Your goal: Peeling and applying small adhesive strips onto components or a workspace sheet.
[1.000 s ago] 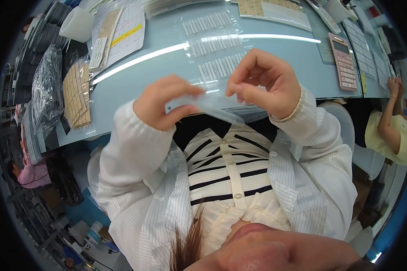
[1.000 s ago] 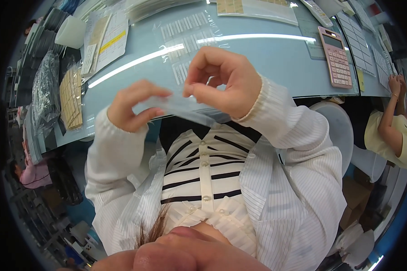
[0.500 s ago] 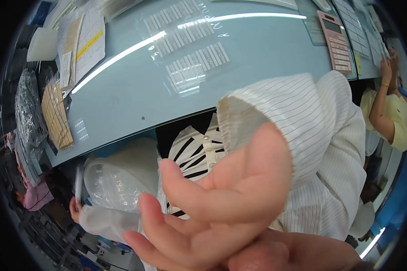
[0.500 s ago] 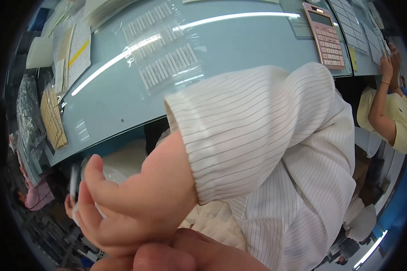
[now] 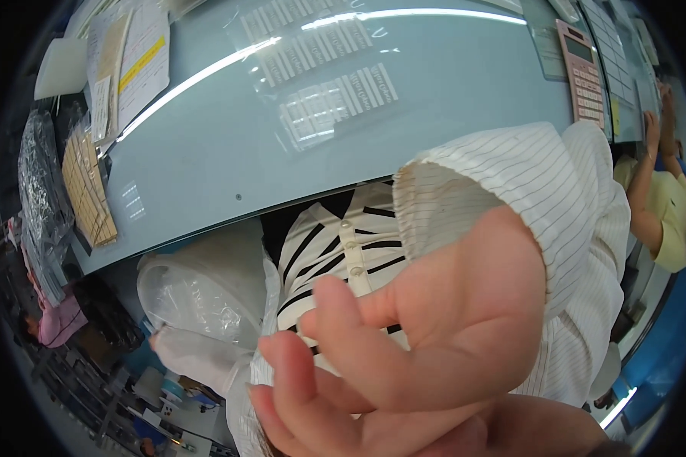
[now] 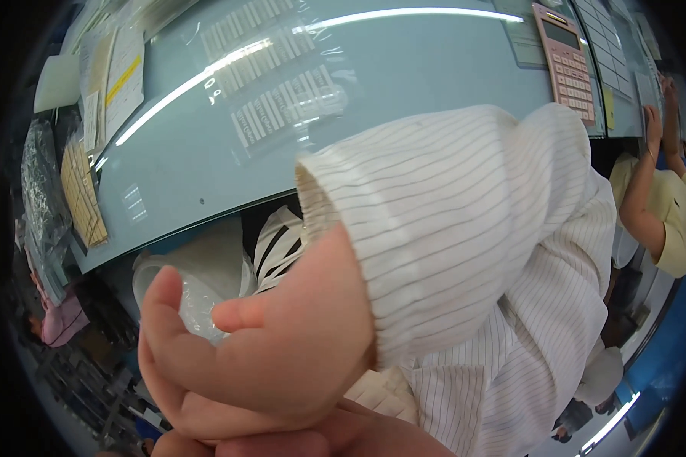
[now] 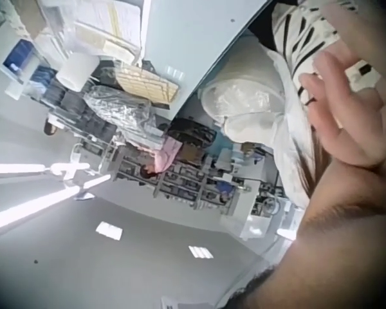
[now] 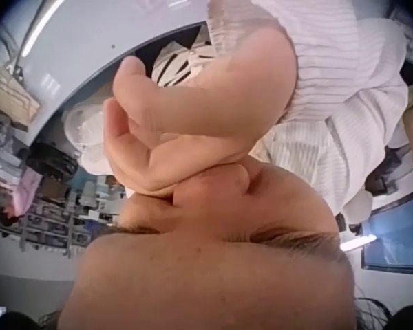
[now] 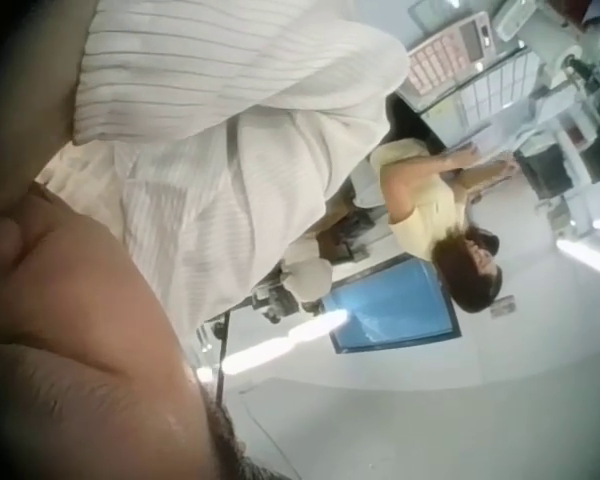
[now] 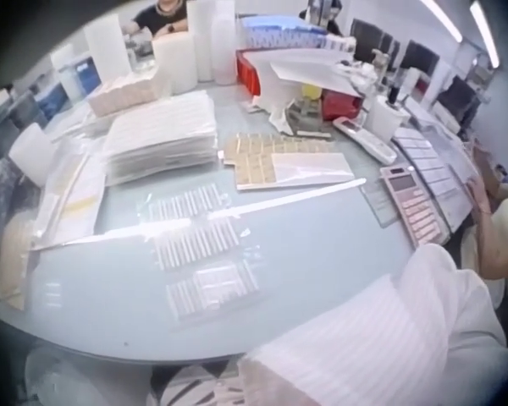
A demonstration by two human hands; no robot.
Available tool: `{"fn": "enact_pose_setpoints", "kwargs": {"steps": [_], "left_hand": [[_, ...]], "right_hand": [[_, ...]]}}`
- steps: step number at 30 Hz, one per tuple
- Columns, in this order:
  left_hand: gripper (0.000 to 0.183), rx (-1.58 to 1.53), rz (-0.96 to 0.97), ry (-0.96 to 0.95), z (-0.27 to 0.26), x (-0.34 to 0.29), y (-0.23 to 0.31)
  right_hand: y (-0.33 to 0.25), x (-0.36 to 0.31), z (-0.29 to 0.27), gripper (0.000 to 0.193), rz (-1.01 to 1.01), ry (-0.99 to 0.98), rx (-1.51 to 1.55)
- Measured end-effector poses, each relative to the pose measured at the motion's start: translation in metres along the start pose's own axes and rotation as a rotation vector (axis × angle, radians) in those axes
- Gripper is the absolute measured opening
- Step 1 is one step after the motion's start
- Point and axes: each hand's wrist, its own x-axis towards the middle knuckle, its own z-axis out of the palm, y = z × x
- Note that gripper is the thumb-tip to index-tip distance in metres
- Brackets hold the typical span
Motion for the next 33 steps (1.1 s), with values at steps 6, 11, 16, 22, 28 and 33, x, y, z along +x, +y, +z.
{"fn": "enact_pose_setpoints", "kwargs": {"steps": [6, 11, 16, 22, 28, 33], "left_hand": [[0.021, 0.096, 0.113, 0.128, 0.029, 0.027, 0.004], [0.052, 0.066, 0.760, -0.434, 0.140, 0.018, 0.128], [0.099, 0.053, 0.923, -0.753, 0.202, -0.005, 0.164], [0.116, 0.051, 0.884, -0.849, 0.200, -0.004, 0.156], [0.126, 0.029, 0.863, -0.902, 0.177, 0.000, 0.140], [0.143, -0.079, 0.832, -0.885, 0.180, 0.002, 0.124]], "right_hand": [[-0.027, -0.014, 0.008, 0.014, 0.210, 0.059, 0.127], [-0.023, -0.034, 0.000, 0.011, 0.200, 0.068, 0.241], [-0.015, -0.077, -0.020, 0.018, 0.416, -0.282, 0.155], [0.042, -0.157, -0.022, 0.038, 0.932, -0.510, 0.035], [0.077, -0.223, 0.005, 0.075, 1.258, -0.721, 0.228], [0.080, -0.239, 0.017, 0.049, 1.080, -0.609, 0.195]]}}
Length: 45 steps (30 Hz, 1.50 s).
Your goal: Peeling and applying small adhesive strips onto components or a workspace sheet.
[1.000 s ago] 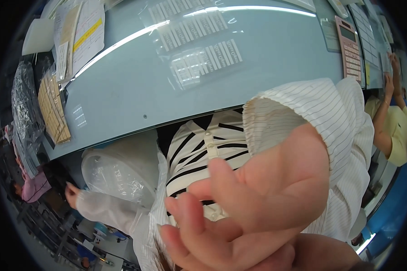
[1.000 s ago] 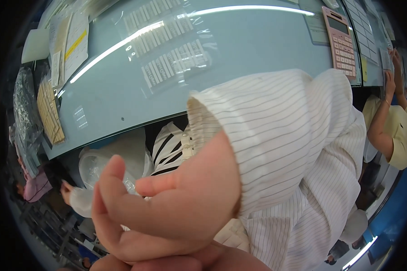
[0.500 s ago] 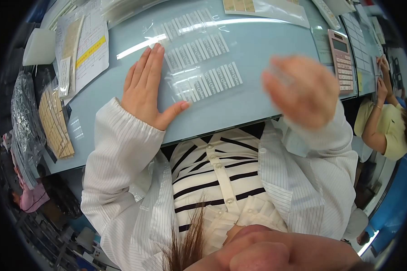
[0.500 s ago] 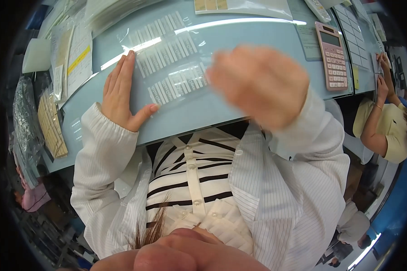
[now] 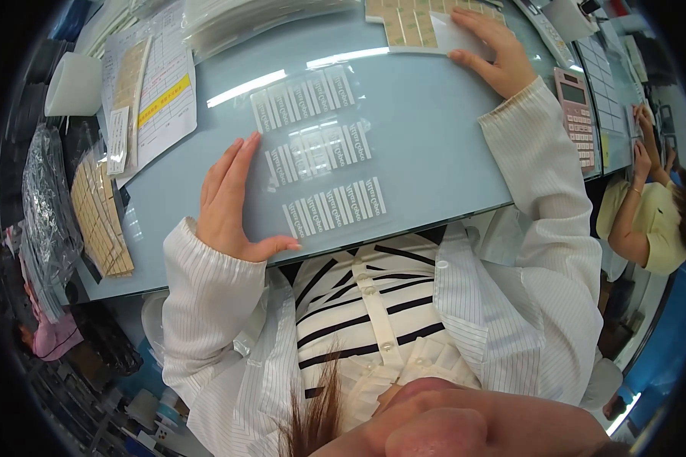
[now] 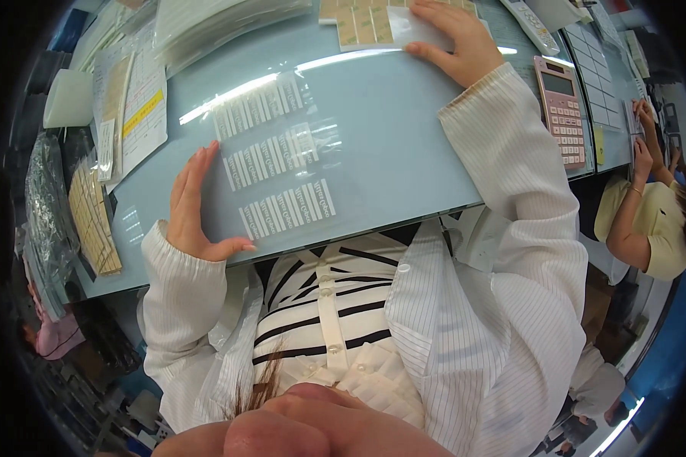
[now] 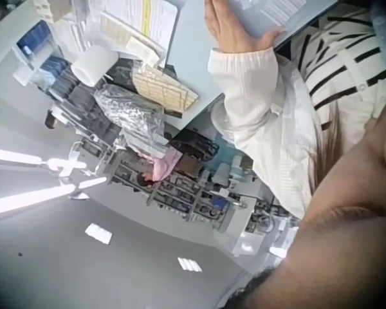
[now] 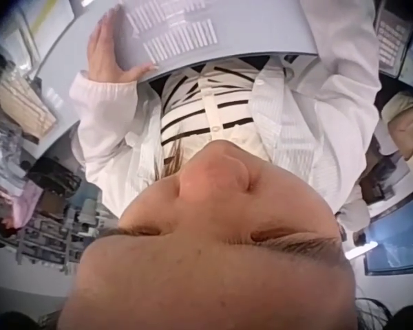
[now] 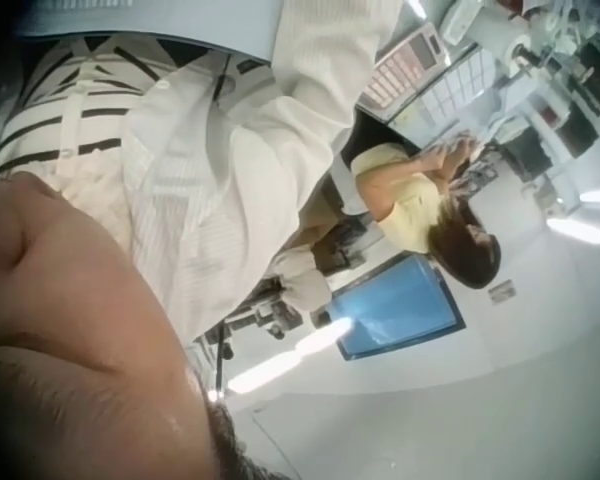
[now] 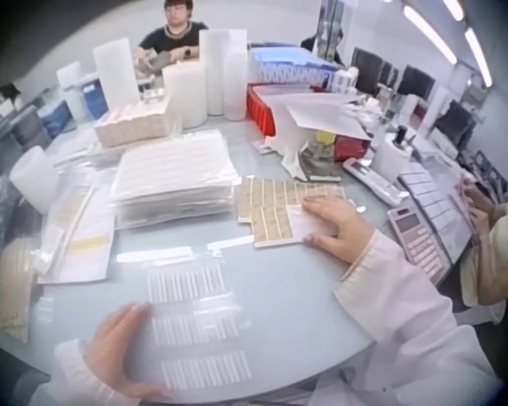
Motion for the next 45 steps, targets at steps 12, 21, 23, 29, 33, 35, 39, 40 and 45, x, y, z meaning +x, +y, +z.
{"fn": "enact_pose_setpoints", "kwargs": {"steps": [12, 21, 23, 29, 33, 35, 39, 40, 45], "left_hand": [[0.133, -0.396, -0.091, 0.100, -0.025, 0.019, -0.024], [0.094, -1.014, -0.140, -0.142, -0.011, 0.076, 0.016], [0.052, -1.138, -0.347, -0.111, 0.000, 0.084, 0.028], [0.016, -0.893, -0.310, -0.084, 0.005, 0.078, 0.023], [0.011, -0.831, -0.204, -0.092, -0.002, 0.078, 0.029], [0.010, -0.822, -0.178, -0.083, -0.003, 0.077, 0.031], [0.008, -1.050, -0.297, -0.070, -0.003, 0.078, 0.031], [0.008, -1.174, -0.329, -0.092, -0.003, 0.077, 0.032], [0.020, -0.988, -0.198, -0.146, -0.007, 0.078, 0.027]], "right_hand": [[-0.041, 0.004, -0.028, 0.051, -0.013, 0.215, 0.017], [-0.144, -0.004, -0.042, 0.061, -0.196, -0.035, 0.183], [-0.141, -0.006, -0.039, 0.065, -0.179, -0.059, 0.185], [-0.110, -0.006, -0.093, 0.055, 0.011, -0.160, 0.293], [-0.132, 0.020, -0.081, 0.046, 0.064, -0.269, 0.562], [-0.137, 0.033, -0.048, 0.033, -0.017, -0.371, 0.734], [-0.129, 0.041, -0.027, 0.017, 0.115, -0.520, 0.805], [-0.130, 0.042, -0.030, 0.012, 0.190, -0.503, 0.916], [-0.135, 0.044, -0.031, 0.007, 0.200, -0.558, 1.209]]}}
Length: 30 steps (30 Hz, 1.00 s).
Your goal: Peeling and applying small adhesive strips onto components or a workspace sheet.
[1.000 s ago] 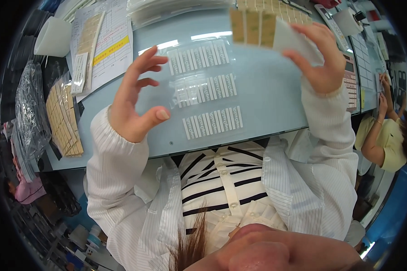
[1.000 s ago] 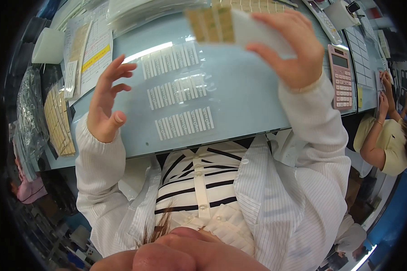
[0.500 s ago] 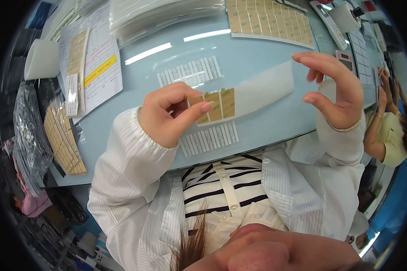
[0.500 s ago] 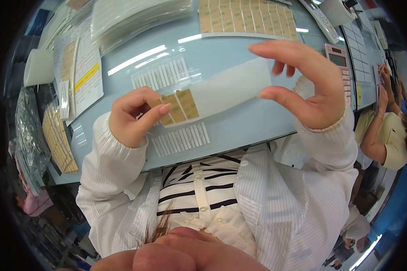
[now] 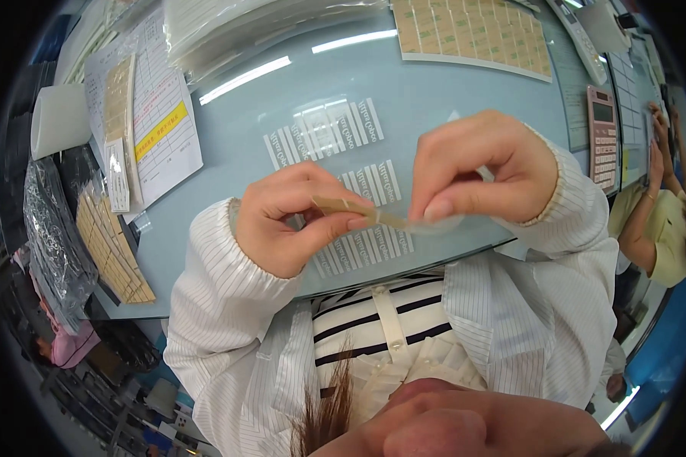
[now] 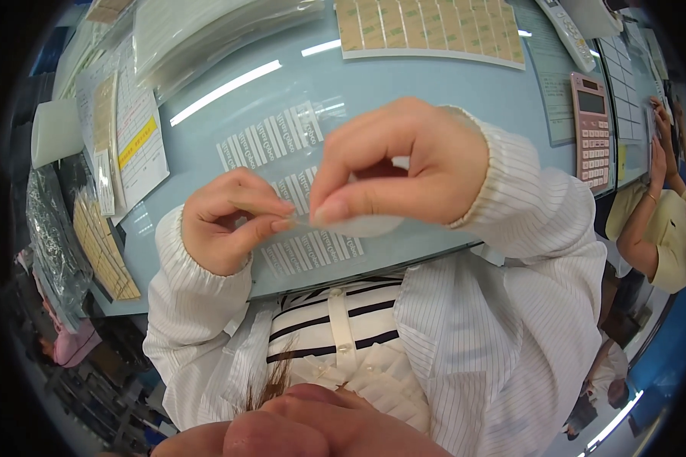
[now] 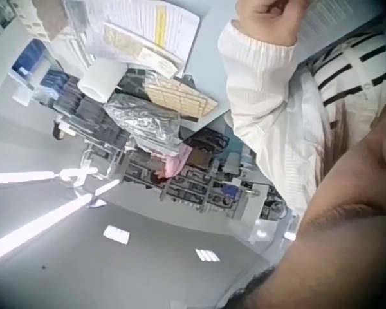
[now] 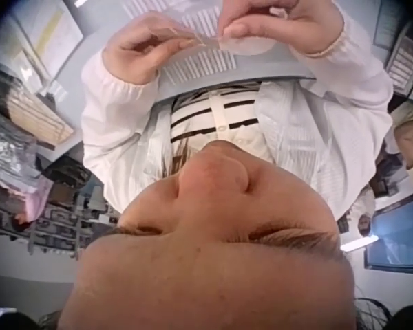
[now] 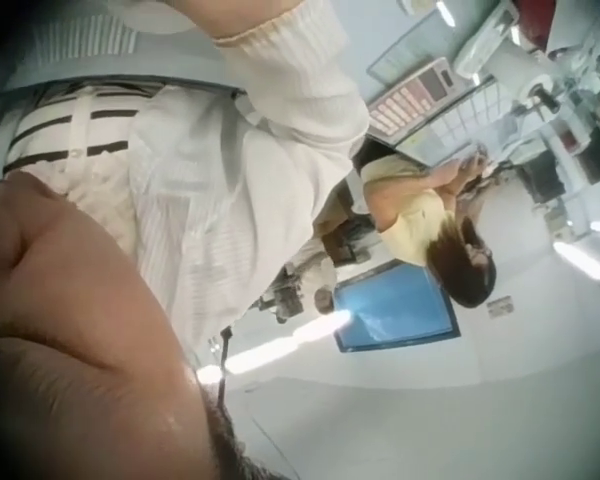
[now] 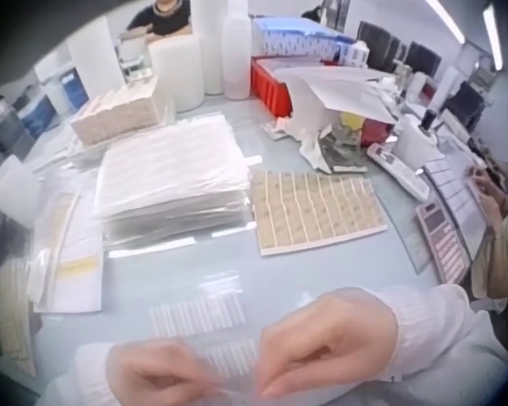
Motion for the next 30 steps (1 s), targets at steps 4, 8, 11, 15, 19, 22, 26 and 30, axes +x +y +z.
{"fn": "enact_pose_setpoints", "kwargs": {"steps": [4, 8, 11, 15, 19, 22, 26, 30], "left_hand": [[0.035, 0.176, 0.229, -0.109, -0.006, 0.002, -0.004], [0.038, 0.282, 0.367, -0.126, -0.007, 0.005, -0.004], [0.038, 0.285, 0.388, -0.160, -0.005, 0.004, -0.001], [0.033, 0.223, 0.171, -0.086, -0.006, 0.001, 0.001], [0.032, 0.086, 0.023, -0.124, -0.004, 0.005, 0.007], [0.037, 0.058, 0.037, -0.168, 0.001, 0.004, 0.004], [0.036, -0.144, 0.017, -0.165, 0.004, 0.000, 0.000], [0.028, -0.053, 0.015, -0.130, 0.001, -0.002, -0.003]], "right_hand": [[0.008, 0.004, 0.009, 0.007, 0.229, -0.120, 0.193], [0.020, 0.006, 0.012, 0.011, 0.349, -0.063, 0.207], [0.012, 0.004, 0.008, 0.010, 0.351, -0.081, 0.222], [0.005, 0.000, 0.003, 0.006, 0.213, -0.087, 0.214], [0.002, -0.002, 0.008, 0.005, 0.140, -0.038, 0.078], [0.007, -0.004, 0.015, 0.005, 0.017, 0.023, 0.005], [0.005, -0.005, 0.019, 0.003, -0.071, 0.157, -0.237], [-0.003, -0.006, 0.021, 0.002, -0.124, 0.077, -0.165]]}}
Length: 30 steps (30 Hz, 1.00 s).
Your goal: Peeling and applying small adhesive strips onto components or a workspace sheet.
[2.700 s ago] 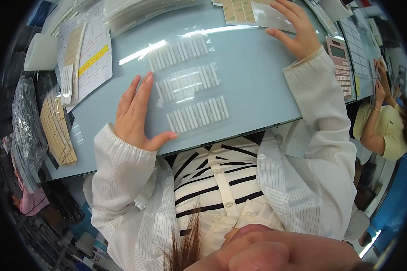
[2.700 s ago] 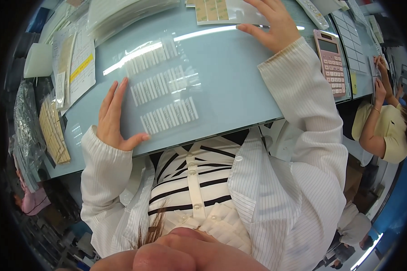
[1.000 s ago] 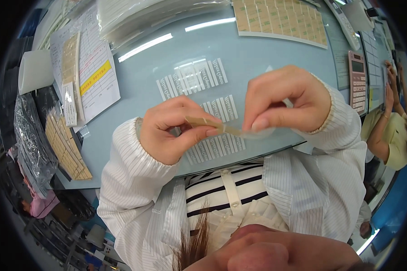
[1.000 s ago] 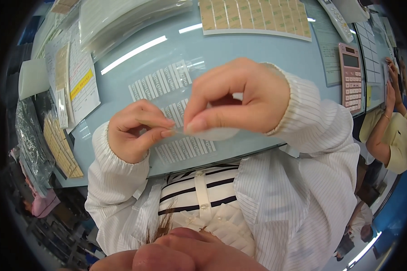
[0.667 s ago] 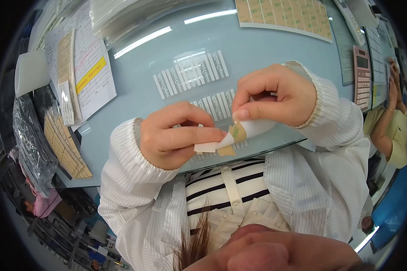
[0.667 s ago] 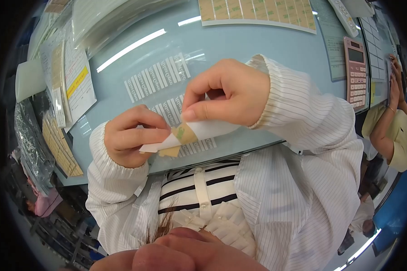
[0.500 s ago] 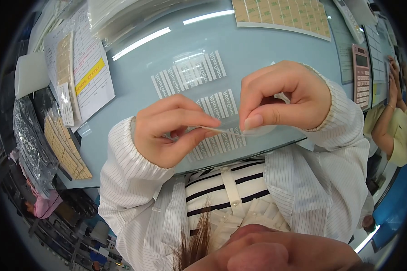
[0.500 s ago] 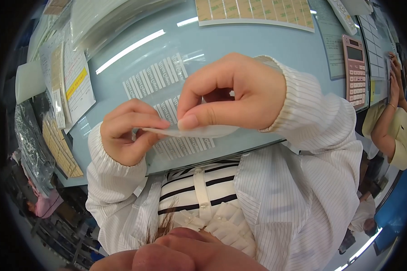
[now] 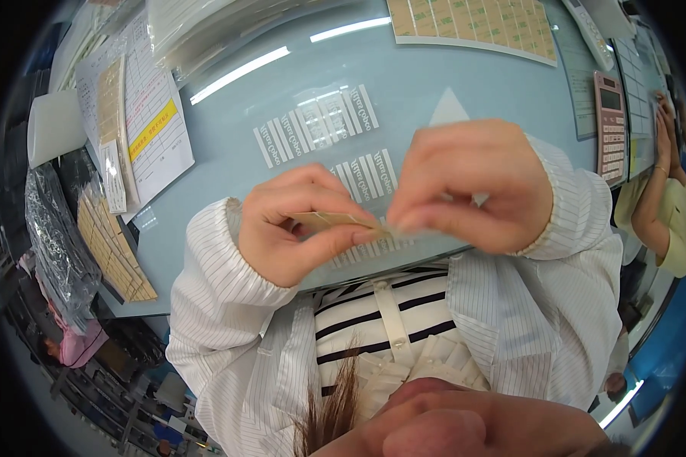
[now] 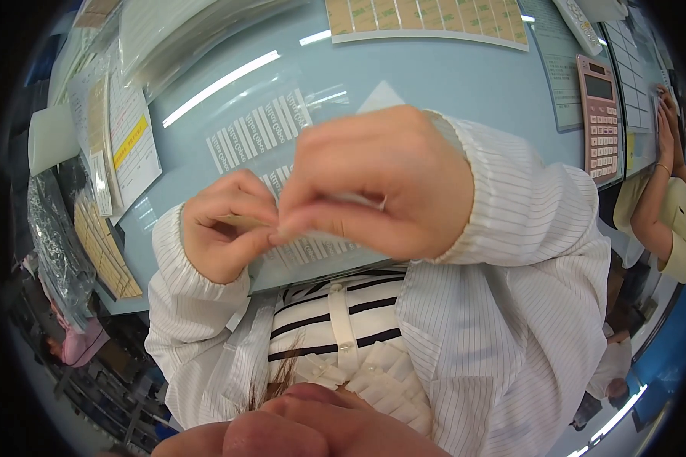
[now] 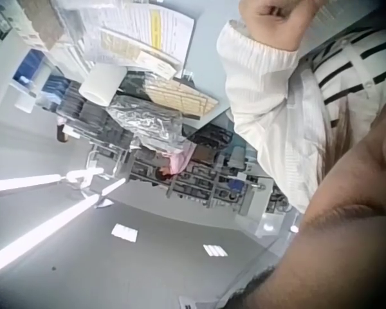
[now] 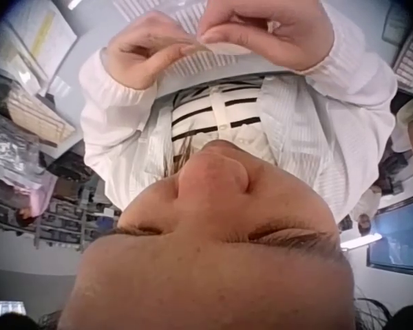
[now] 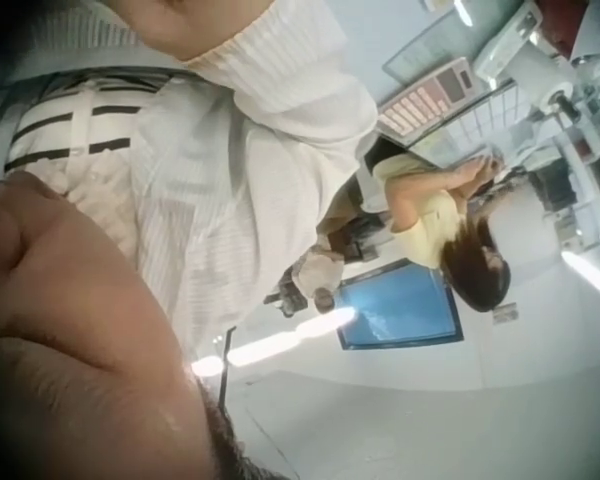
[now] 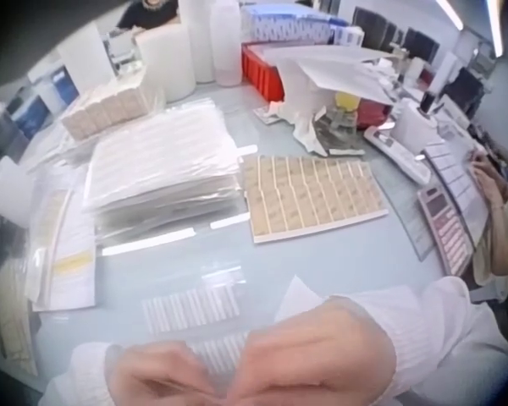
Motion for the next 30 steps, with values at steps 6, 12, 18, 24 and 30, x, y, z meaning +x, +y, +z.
{"fn": "enact_pose_setpoints", "kwargs": {"steps": [6, 12, 18, 24, 30], "left_hand": [[0.031, 0.246, 0.369, -0.073, -0.004, 0.006, 0.001], [0.034, 0.507, 0.466, -0.036, -0.004, 0.002, 0.009], [0.034, 0.448, 0.434, 0.006, -0.005, 0.001, 0.005], [0.020, 0.291, 0.080, 0.119, 0.005, -0.003, 0.012], [0.014, 0.203, 0.015, 0.108, 0.006, -0.002, 0.010]], "right_hand": [[0.023, 0.006, 0.012, 0.003, 0.093, -0.087, 0.187], [0.021, 0.002, 0.015, 0.006, 0.188, -0.047, 0.225], [0.012, 0.003, 0.008, 0.008, 0.221, -0.040, 0.119], [0.005, 0.001, 0.003, 0.028, -0.109, 0.181, -0.257], [0.011, -0.003, 0.017, 0.031, -0.010, 0.111, -0.160]]}}
